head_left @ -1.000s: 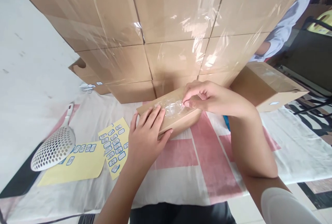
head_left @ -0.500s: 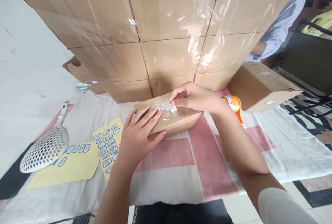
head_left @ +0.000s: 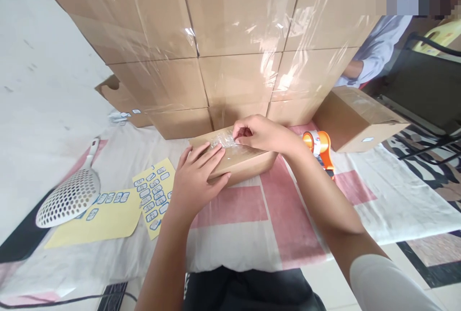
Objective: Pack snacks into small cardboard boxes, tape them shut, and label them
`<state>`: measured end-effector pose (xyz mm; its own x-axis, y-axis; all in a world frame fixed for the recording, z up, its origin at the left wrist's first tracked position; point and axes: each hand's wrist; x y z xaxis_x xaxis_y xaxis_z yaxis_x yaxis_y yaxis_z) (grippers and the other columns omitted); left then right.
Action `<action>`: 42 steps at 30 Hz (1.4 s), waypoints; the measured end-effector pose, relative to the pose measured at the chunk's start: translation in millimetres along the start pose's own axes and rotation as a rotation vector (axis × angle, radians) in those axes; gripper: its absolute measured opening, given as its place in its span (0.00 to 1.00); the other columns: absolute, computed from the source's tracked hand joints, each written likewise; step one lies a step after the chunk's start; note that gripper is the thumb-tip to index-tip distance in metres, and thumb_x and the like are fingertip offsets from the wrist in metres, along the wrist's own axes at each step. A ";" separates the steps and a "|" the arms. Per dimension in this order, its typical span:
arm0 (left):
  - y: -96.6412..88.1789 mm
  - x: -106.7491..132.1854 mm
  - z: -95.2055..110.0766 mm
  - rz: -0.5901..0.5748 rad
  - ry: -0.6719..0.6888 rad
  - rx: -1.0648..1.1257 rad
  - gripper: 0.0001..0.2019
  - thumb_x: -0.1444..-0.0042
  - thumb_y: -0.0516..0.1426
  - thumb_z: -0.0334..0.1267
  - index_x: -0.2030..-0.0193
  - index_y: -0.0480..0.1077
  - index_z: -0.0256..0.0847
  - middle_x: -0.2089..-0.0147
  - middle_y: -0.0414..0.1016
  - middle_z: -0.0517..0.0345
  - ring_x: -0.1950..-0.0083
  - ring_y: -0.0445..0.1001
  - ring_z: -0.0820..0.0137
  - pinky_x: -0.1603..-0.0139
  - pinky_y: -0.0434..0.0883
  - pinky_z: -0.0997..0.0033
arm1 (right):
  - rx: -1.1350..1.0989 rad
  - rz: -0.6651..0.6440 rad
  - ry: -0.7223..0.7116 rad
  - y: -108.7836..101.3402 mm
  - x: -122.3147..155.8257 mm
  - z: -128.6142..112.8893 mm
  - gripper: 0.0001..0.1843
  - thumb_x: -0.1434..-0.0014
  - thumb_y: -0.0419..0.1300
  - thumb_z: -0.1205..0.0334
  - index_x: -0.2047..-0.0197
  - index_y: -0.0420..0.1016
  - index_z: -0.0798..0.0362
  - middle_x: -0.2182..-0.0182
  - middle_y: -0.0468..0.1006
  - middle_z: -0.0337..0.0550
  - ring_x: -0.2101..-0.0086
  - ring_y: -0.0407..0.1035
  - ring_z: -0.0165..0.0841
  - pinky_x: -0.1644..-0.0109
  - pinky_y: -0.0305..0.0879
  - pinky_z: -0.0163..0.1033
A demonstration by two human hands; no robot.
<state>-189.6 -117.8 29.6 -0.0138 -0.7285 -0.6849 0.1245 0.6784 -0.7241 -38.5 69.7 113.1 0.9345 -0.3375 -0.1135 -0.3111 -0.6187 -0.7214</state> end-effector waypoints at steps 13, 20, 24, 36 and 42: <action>-2.3 0.3 6.3 -0.034 -0.092 0.005 0.22 0.38 0.60 0.43 0.38 0.74 0.46 0.38 0.78 0.55 0.33 0.72 0.52 0.30 0.61 0.42 | 0.389 0.505 0.419 0.8 -2.8 5.1 0.51 0.49 0.74 0.43 0.32 0.59 0.59 0.37 0.64 0.65 0.36 0.58 0.59 0.35 0.60 0.60; 3.3 0.4 2.6 0.004 -0.057 0.019 0.20 0.39 0.60 0.43 0.40 0.76 0.45 0.40 0.80 0.55 0.35 0.73 0.51 0.30 0.62 0.41 | 0.169 0.144 0.393 0.5 6.6 16.7 0.41 0.48 0.70 0.35 0.40 0.71 0.52 0.38 0.67 0.55 0.43 0.69 0.49 0.38 0.66 0.48; 4.5 -7.2 0.9 0.012 -0.018 0.097 0.18 0.40 0.61 0.41 0.43 0.77 0.47 0.42 0.81 0.55 0.35 0.73 0.52 0.30 0.63 0.43 | 0.186 0.280 0.474 8.4 13.1 14.1 0.37 0.44 0.66 0.36 0.41 0.73 0.54 0.40 0.70 0.58 0.43 0.69 0.52 0.38 0.64 0.51; 21.4 43.2 5.9 0.132 -0.532 0.883 0.40 0.44 0.66 0.45 0.31 0.48 0.49 0.39 0.72 0.40 0.39 0.77 0.58 0.46 0.78 0.56 | -0.054 0.395 -0.032 71.2 172.1 24.2 0.66 0.50 0.68 0.31 0.22 0.35 0.46 0.26 0.38 0.56 0.25 0.31 0.52 0.23 0.38 0.57; 3.5 -12.5 98.0 0.013 -0.278 0.953 0.43 0.42 0.66 0.46 0.26 0.48 0.53 0.26 0.60 0.39 0.29 0.67 0.54 0.36 0.74 0.54 | 0.282 0.975 -0.025 79.7 270.6 0.3 0.50 0.53 0.69 0.43 0.32 0.51 0.40 0.36 0.53 0.55 0.30 0.50 0.56 0.27 0.52 0.65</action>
<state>-91.8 -115.7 43.5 0.2112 -0.8008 -0.5605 0.8704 0.4150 -0.2649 189.7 -70.7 24.6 0.2998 -0.5889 -0.7505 -0.8907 0.1090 -0.4413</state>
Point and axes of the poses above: each hand's wrist, its own x-axis away from the middle knuckle, its own y-axis out of the palm, z = x × y
